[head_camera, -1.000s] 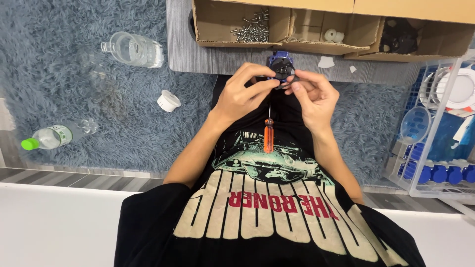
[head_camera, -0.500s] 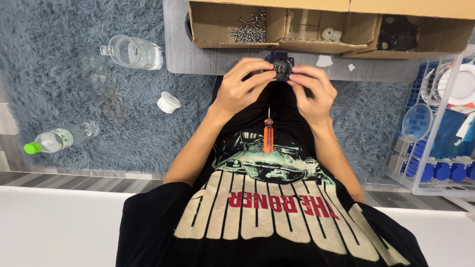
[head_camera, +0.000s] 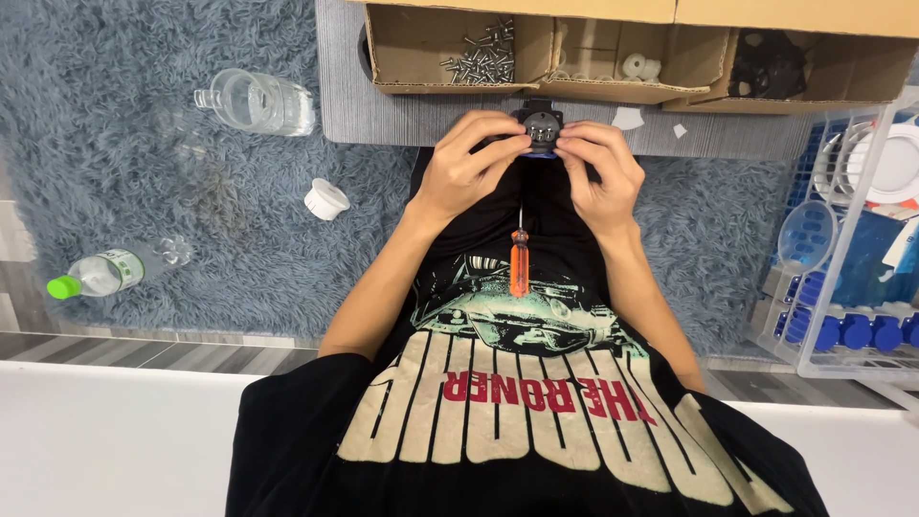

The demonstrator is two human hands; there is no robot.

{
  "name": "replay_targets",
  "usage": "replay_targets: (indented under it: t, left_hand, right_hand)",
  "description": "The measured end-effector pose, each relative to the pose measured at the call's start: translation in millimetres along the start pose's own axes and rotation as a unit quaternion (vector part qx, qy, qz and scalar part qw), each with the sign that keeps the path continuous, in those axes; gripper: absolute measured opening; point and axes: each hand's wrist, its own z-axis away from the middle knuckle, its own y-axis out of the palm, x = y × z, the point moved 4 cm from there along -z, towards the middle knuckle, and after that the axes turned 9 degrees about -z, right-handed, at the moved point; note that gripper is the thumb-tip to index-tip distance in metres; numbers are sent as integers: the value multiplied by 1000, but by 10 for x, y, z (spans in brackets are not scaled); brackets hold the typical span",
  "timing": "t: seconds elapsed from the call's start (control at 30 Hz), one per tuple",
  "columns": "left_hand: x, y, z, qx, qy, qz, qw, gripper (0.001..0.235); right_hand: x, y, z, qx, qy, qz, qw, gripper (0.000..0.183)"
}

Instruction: Assembling an electrical socket by fitting a blue component into a white housing and using a screwdriver to secure it.

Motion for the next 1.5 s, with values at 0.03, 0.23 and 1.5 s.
replay_targets:
  t: [0.03,0.23,1.5]
  left_hand:
    - [-2,2,1,0,1,-3,1000,11]
    - [79,67,92,20,-21,21,999,10]
    - [119,8,66,128,-136,26,982,32]
  right_hand:
    - [-4,3,-3,0,-2,0,1000,5]
    - [-1,14,-55,17,12,6,1000,4]
    - [-169,-133,76,128,58,27,990,8]
